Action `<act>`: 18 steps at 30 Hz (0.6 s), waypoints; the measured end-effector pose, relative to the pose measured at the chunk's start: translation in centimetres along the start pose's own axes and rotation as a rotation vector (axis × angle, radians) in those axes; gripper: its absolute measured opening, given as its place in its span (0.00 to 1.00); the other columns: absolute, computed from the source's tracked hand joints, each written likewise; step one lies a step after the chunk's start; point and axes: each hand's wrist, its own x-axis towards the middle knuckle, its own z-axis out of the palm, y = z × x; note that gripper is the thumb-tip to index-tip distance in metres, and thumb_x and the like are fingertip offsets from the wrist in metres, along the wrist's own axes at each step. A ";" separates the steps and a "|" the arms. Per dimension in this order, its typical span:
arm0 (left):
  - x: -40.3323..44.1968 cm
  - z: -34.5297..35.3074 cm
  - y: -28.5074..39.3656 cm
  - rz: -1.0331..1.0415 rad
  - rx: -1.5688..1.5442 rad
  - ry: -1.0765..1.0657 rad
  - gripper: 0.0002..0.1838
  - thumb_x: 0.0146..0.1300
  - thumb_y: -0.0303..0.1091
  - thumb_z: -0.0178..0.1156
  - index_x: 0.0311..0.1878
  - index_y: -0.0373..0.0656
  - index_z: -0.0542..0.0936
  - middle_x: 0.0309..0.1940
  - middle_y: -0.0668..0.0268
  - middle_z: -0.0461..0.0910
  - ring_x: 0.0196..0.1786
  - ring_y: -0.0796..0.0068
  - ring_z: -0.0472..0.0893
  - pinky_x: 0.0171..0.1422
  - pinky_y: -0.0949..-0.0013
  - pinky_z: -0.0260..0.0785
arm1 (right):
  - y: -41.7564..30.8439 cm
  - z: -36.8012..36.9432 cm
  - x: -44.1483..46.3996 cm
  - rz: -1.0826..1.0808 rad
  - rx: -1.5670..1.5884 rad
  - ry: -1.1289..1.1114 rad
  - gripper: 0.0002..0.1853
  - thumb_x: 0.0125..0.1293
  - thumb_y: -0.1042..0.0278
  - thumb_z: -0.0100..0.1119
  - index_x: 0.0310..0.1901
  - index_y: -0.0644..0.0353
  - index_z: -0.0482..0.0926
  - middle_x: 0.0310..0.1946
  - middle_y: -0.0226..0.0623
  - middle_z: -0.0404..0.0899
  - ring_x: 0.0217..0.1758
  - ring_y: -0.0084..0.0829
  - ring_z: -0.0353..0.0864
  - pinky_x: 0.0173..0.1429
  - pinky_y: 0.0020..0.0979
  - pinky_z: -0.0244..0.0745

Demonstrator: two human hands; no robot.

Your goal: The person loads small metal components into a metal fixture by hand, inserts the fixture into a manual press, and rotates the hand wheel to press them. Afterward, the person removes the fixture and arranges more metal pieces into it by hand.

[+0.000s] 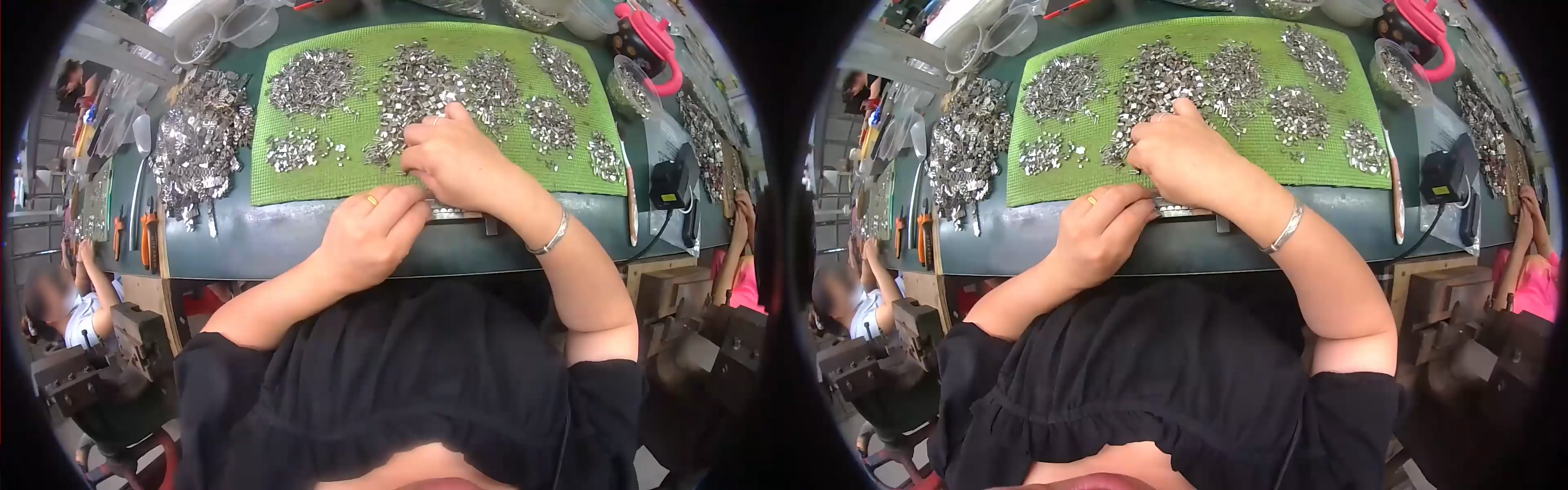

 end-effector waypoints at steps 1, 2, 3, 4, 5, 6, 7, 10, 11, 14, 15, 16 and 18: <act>-0.1 0.2 0.0 0.000 -0.007 0.033 0.11 0.51 0.24 0.70 0.39 0.39 0.82 0.39 0.64 0.82 0.36 0.67 0.82 0.37 0.67 0.75 | 0.0 -0.1 0.0 -0.003 -0.018 -0.017 0.04 0.55 0.72 0.63 0.31 0.54 0.87 0.33 0.32 0.81 0.47 0.34 0.81 0.57 0.40 0.62; -0.3 0.4 -0.1 0.000 -0.016 0.065 0.11 0.52 0.24 0.70 0.40 0.39 0.82 0.39 0.64 0.82 0.37 0.66 0.83 0.38 0.67 0.75 | -0.1 -0.1 0.0 -0.001 -0.017 -0.016 0.04 0.55 0.72 0.63 0.31 0.54 0.87 0.33 0.32 0.81 0.47 0.34 0.81 0.57 0.40 0.62; -0.4 0.5 0.0 0.000 -0.018 0.064 0.11 0.52 0.24 0.70 0.40 0.39 0.82 0.39 0.64 0.82 0.37 0.66 0.83 0.38 0.67 0.75 | -0.1 0.0 0.0 -0.010 -0.035 -0.013 0.05 0.55 0.73 0.63 0.31 0.54 0.87 0.33 0.31 0.81 0.47 0.34 0.81 0.58 0.40 0.62; -0.5 0.7 0.0 -0.013 -0.051 0.082 0.12 0.52 0.24 0.70 0.41 0.39 0.83 0.40 0.63 0.82 0.37 0.65 0.83 0.39 0.66 0.76 | -0.2 0.0 0.0 -0.019 -0.053 -0.009 0.05 0.55 0.73 0.63 0.31 0.53 0.87 0.33 0.31 0.81 0.46 0.34 0.81 0.58 0.41 0.62; -0.5 0.7 0.0 -0.028 -0.083 0.100 0.12 0.52 0.24 0.70 0.41 0.38 0.83 0.41 0.63 0.83 0.38 0.64 0.84 0.40 0.65 0.76 | -0.2 -0.1 0.1 -0.020 -0.052 -0.010 0.05 0.55 0.73 0.63 0.31 0.53 0.87 0.33 0.31 0.81 0.46 0.34 0.81 0.58 0.41 0.62; -0.6 0.7 0.0 -0.031 -0.081 0.101 0.12 0.52 0.24 0.70 0.41 0.38 0.83 0.41 0.63 0.83 0.38 0.64 0.84 0.40 0.65 0.76 | -0.2 -0.3 0.1 -0.016 -0.027 -0.024 0.04 0.55 0.73 0.62 0.30 0.54 0.87 0.33 0.32 0.81 0.46 0.34 0.81 0.58 0.41 0.62; -0.7 0.6 0.0 -0.069 -0.122 0.094 0.13 0.53 0.24 0.70 0.42 0.38 0.83 0.42 0.62 0.83 0.39 0.63 0.84 0.41 0.63 0.77 | -0.2 -0.3 0.2 -0.012 -0.003 -0.038 0.04 0.55 0.73 0.62 0.29 0.54 0.86 0.32 0.32 0.81 0.45 0.35 0.82 0.58 0.42 0.62; -0.8 0.7 0.0 -0.149 -0.213 0.076 0.11 0.54 0.24 0.69 0.42 0.39 0.84 0.42 0.63 0.84 0.39 0.62 0.84 0.42 0.62 0.76 | 0.1 -0.1 0.2 0.021 0.101 -0.049 0.04 0.55 0.74 0.62 0.27 0.55 0.86 0.31 0.33 0.81 0.44 0.36 0.82 0.57 0.42 0.63; -0.8 0.8 -0.1 -0.190 -0.261 0.065 0.10 0.55 0.24 0.68 0.41 0.39 0.84 0.42 0.64 0.84 0.40 0.62 0.84 0.41 0.62 0.76 | 0.0 -0.2 0.2 0.020 0.099 -0.048 0.04 0.55 0.74 0.62 0.27 0.55 0.86 0.31 0.33 0.81 0.44 0.36 0.82 0.57 0.42 0.63; -0.3 0.5 0.2 -0.300 -0.359 0.048 0.07 0.55 0.23 0.69 0.39 0.39 0.85 0.40 0.62 0.85 0.40 0.60 0.84 0.42 0.61 0.76 | -0.3 -0.2 -0.2 0.051 0.119 -0.005 0.03 0.55 0.73 0.63 0.26 0.56 0.85 0.32 0.34 0.82 0.44 0.37 0.82 0.55 0.43 0.63; -0.2 0.3 0.2 -0.299 -0.361 0.048 0.07 0.55 0.23 0.69 0.39 0.39 0.85 0.40 0.62 0.85 0.40 0.60 0.84 0.42 0.61 0.76 | -0.3 -0.1 -0.3 0.077 0.117 0.029 0.03 0.55 0.72 0.64 0.26 0.56 0.85 0.31 0.35 0.82 0.43 0.38 0.82 0.55 0.43 0.63; -0.1 0.1 0.1 -0.344 -0.423 0.048 0.07 0.56 0.23 0.69 0.38 0.38 0.85 0.39 0.61 0.85 0.39 0.60 0.85 0.43 0.61 0.77 | -0.3 0.0 -0.4 0.103 0.117 0.063 0.03 0.54 0.71 0.65 0.25 0.56 0.85 0.31 0.35 0.83 0.43 0.38 0.83 0.54 0.43 0.63; 0.1 -0.4 0.0 -0.390 -0.487 0.043 0.06 0.56 0.22 0.69 0.38 0.37 0.85 0.38 0.60 0.86 0.39 0.59 0.85 0.44 0.62 0.77 | -0.2 0.2 -0.4 0.121 0.115 0.056 0.04 0.54 0.70 0.66 0.25 0.56 0.84 0.30 0.35 0.83 0.42 0.38 0.83 0.54 0.43 0.63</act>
